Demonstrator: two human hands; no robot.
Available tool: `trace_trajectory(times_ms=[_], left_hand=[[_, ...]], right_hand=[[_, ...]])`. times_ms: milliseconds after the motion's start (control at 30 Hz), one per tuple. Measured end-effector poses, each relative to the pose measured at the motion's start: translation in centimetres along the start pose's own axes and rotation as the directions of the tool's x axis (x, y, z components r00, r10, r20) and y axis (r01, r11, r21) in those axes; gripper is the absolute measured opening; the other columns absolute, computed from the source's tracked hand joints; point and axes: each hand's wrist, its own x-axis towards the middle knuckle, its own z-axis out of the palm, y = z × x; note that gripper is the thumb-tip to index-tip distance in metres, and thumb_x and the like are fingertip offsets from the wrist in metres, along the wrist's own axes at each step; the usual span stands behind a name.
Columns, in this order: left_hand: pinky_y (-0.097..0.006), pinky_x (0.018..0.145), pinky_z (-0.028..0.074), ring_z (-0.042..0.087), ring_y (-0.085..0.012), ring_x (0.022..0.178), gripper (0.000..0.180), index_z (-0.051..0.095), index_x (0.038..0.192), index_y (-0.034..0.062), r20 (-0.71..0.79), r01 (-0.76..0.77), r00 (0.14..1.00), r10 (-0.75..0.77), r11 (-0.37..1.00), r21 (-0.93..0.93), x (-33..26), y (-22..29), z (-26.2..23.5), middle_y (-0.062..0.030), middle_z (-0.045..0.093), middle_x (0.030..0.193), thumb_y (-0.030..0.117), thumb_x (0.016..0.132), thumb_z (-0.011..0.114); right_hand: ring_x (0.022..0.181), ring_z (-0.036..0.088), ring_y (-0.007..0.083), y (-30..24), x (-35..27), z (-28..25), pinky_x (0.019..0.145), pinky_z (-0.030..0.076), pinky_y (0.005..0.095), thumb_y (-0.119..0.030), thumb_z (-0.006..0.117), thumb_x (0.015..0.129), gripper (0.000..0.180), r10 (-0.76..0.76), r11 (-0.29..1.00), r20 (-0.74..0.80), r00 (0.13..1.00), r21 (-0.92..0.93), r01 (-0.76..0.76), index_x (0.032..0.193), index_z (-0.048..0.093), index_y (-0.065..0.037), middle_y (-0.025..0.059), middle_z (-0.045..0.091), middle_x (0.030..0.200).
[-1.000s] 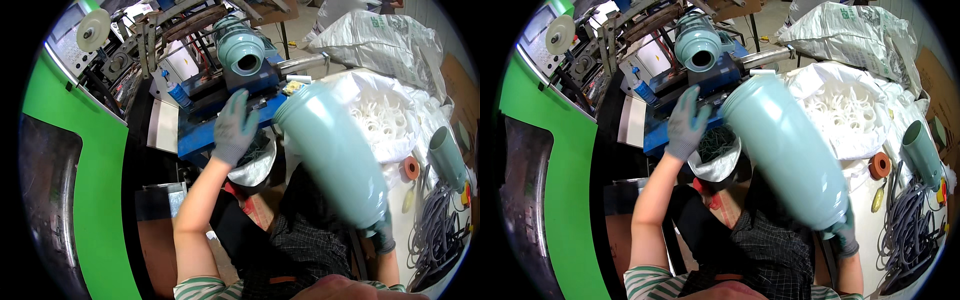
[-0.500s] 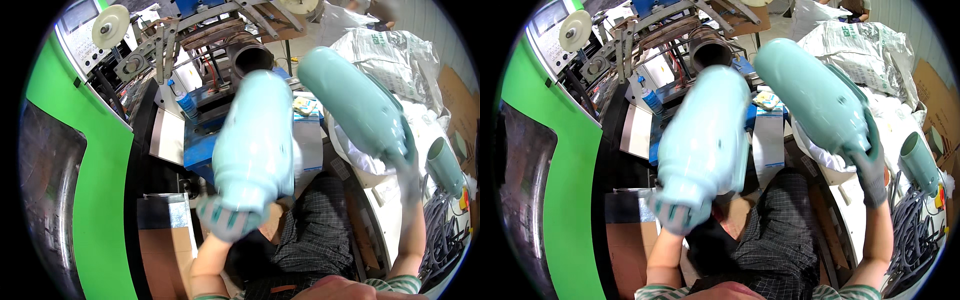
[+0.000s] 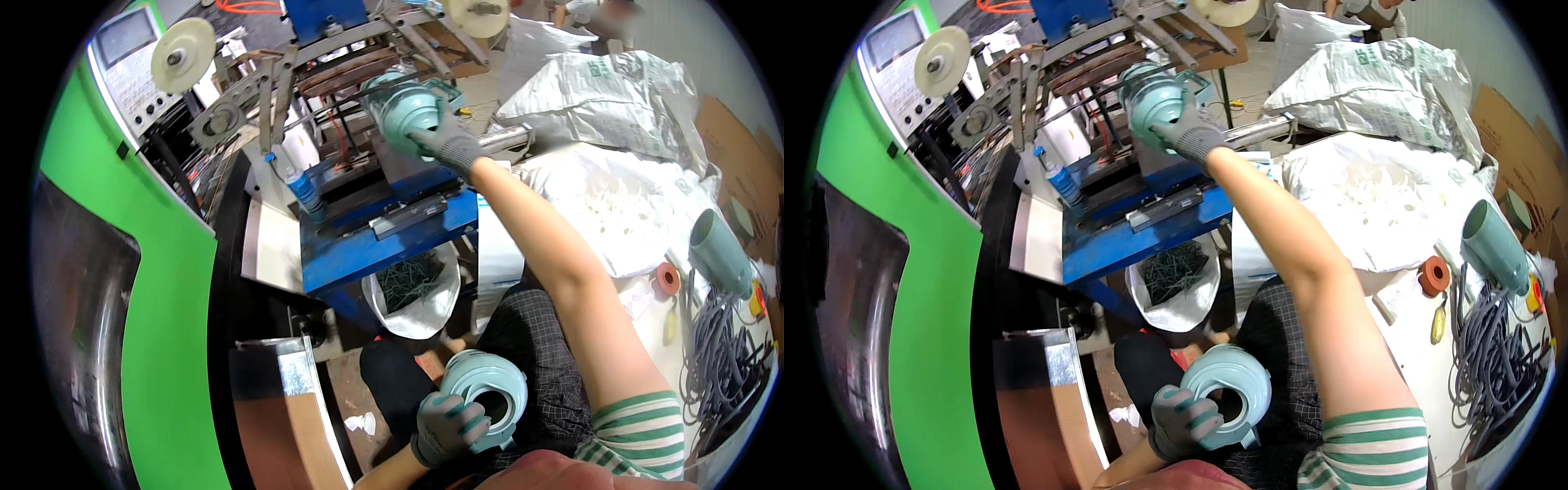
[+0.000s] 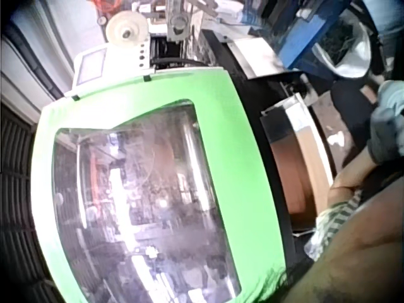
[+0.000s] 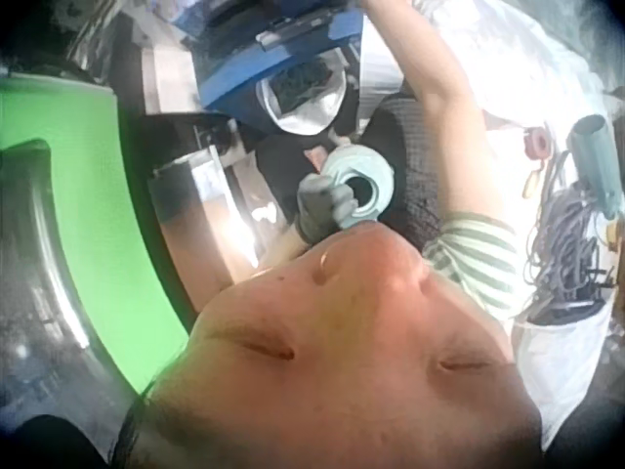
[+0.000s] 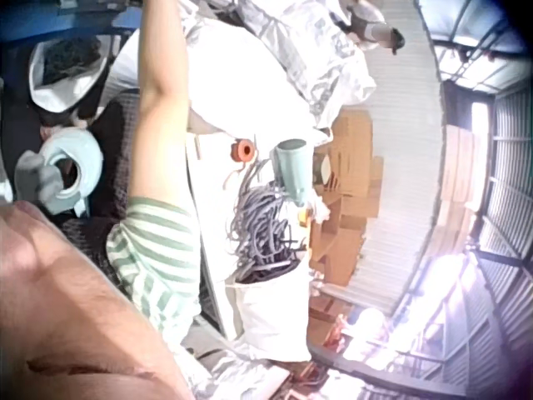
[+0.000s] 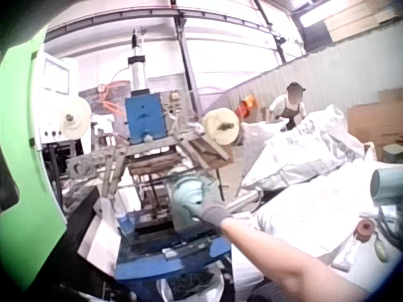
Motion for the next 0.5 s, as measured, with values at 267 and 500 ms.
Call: trace_trajectory(times_ms=[267,500], left_hand=[[-0.044,0.066,0.042,0.057,-0.0238,0.086,0.035,0.061,0.109,0.0259,-0.077,0.092,0.993,-0.091,0.996,0.014,-0.1,0.5,0.2,0.0039,0.063,0.104,0.029,0.077,0.074],[-0.045,0.067,0.041,0.058,-0.0248,0.074,0.016,0.064,0.087,0.0222,0.166,0.132,0.977,-0.134,0.991,0.020,-2.5,0.2,-0.2,0.0017,0.066,0.093,0.027,0.077,0.076]], right_hand=[[0.104,0.067,0.0350,2.7,2.3,5.0,0.062,0.064,0.0543,-0.030,0.085,0.084,0.073,0.158,0.277,0.166,0.973,0.939,-0.205,0.142,0.042,-0.022,0.0140,0.058,0.127],[0.108,0.068,0.0252,5.4,-10.8,4.1,0.095,0.056,0.0372,-0.045,0.077,0.097,0.071,0.107,0.579,0.033,0.994,0.811,-0.089,0.146,0.051,-0.001,0.0172,0.068,0.119]])
